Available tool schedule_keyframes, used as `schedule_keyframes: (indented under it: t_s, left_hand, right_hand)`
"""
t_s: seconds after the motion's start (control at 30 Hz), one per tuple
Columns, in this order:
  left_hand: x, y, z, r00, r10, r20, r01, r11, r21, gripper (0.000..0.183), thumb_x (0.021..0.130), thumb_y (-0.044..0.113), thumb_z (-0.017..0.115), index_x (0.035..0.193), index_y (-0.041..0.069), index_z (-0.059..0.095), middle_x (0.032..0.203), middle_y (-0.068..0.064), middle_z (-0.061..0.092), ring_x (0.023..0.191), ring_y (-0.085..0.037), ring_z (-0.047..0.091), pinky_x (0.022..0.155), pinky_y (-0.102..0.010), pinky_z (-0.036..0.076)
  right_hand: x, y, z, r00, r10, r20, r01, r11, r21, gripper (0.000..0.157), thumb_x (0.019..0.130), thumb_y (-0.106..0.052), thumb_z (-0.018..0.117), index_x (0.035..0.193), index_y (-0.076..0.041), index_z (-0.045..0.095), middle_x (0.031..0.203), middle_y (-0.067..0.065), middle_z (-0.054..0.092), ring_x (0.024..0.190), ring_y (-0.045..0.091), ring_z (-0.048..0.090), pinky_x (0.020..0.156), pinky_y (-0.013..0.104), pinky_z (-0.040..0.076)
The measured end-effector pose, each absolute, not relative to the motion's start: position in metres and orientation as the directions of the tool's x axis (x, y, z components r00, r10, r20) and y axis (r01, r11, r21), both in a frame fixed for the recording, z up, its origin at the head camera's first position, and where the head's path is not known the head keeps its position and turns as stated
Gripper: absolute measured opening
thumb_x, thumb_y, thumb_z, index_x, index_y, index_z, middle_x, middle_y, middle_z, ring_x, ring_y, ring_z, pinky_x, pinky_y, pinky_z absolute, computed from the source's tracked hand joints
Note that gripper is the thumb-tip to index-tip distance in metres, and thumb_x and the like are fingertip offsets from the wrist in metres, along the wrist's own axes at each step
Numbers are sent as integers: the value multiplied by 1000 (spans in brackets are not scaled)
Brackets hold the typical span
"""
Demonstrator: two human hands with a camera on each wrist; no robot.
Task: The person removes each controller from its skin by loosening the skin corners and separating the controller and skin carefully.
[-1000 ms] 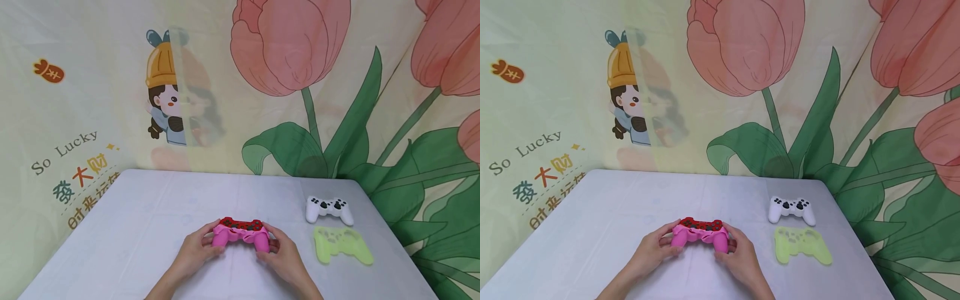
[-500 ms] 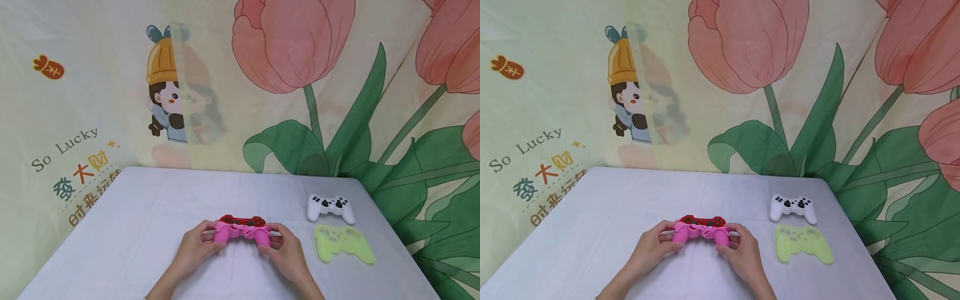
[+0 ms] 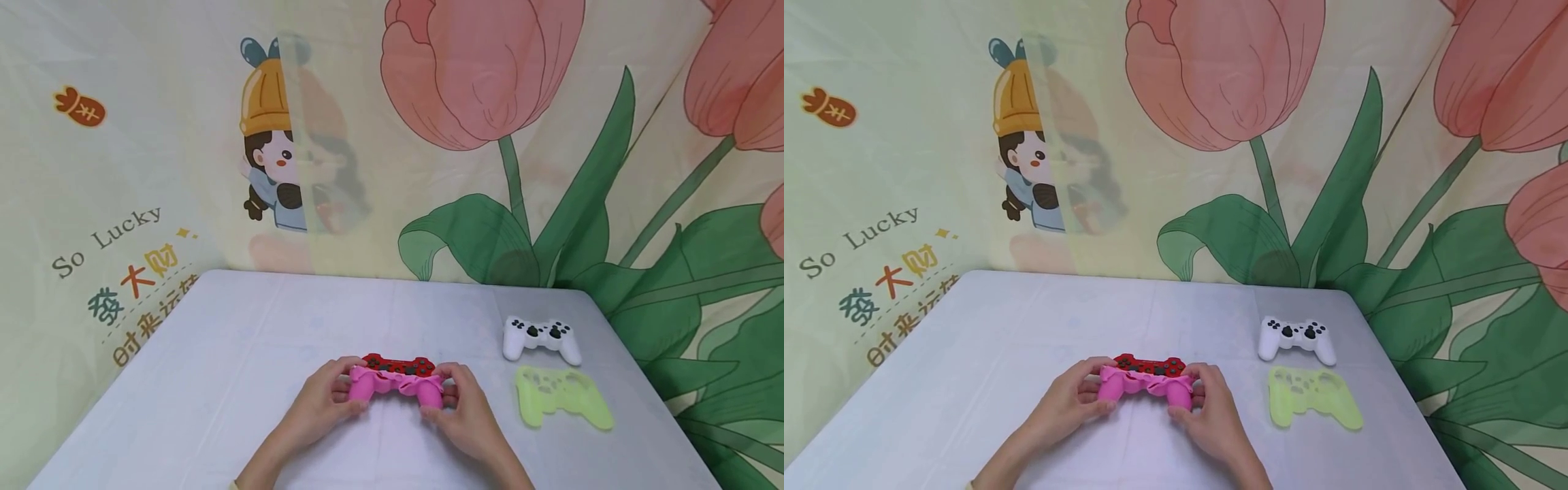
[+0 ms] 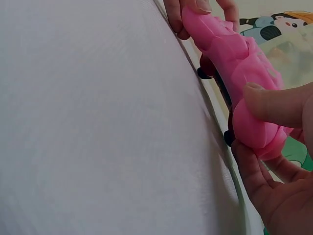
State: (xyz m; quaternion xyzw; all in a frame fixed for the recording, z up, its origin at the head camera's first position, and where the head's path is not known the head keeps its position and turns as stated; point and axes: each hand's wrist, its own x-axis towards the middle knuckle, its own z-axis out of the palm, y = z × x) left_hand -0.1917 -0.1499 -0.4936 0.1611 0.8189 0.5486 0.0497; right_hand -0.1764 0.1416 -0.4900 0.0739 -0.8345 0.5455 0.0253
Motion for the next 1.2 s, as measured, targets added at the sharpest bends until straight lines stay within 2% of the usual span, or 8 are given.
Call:
schedule_keyframes:
  t_s: [0.1,0.27,0.43,0.67,0.83,1.2]
  left_hand:
    - [-192,-151,-494,-928,359,97,235,365,901,63,84,19,92,137,28,60,123,-10,56,101,-18,71,86,-26,60]
    - [-192,-153,-496,-910,399,116,285,396,873,61,81,25,95,128,31,57,116,-4,54,93,-16,69,85,-29,60]
    - [-193,-152,-496,-901,401,167,350,442,826,62,77,21,97,121,34,55,109,2,53,85,-13,65,79,-28,58]
    - [-193,-148,-492,-890,392,234,411,467,783,58,74,17,97,109,35,55,103,5,53,89,-12,58,75,-26,54]
    - [-195,-147,-494,-891,373,259,422,468,777,52,74,14,96,100,30,53,98,3,49,89,-12,56,75,-26,54]
    - [-196,-145,-494,-910,355,215,372,471,800,50,75,18,97,94,32,52,93,6,51,85,-12,58,70,-25,52]
  right_hand:
    - [-176,143,-490,-986,-112,120,-155,388,-909,58,73,3,95,118,-15,61,121,9,56,95,22,66,84,24,60]
    - [-174,145,-490,-985,-141,99,-150,427,-892,63,69,-5,99,114,-21,58,117,5,54,93,21,64,82,25,58]
    - [-175,145,-490,-984,-149,98,-159,487,-859,61,69,-11,100,109,-21,56,110,3,54,89,20,59,77,25,55]
    - [-176,141,-488,-983,-139,116,-174,542,-822,58,67,-13,102,100,-22,55,107,-1,54,91,19,56,74,23,54]
    - [-176,138,-488,-981,-113,159,-195,537,-821,57,65,-10,102,92,-24,55,101,-3,54,86,16,57,71,23,52]
    - [-178,140,-492,-978,-48,203,-195,549,-812,54,61,-12,104,79,-26,55,87,-7,54,79,13,54,68,23,46]
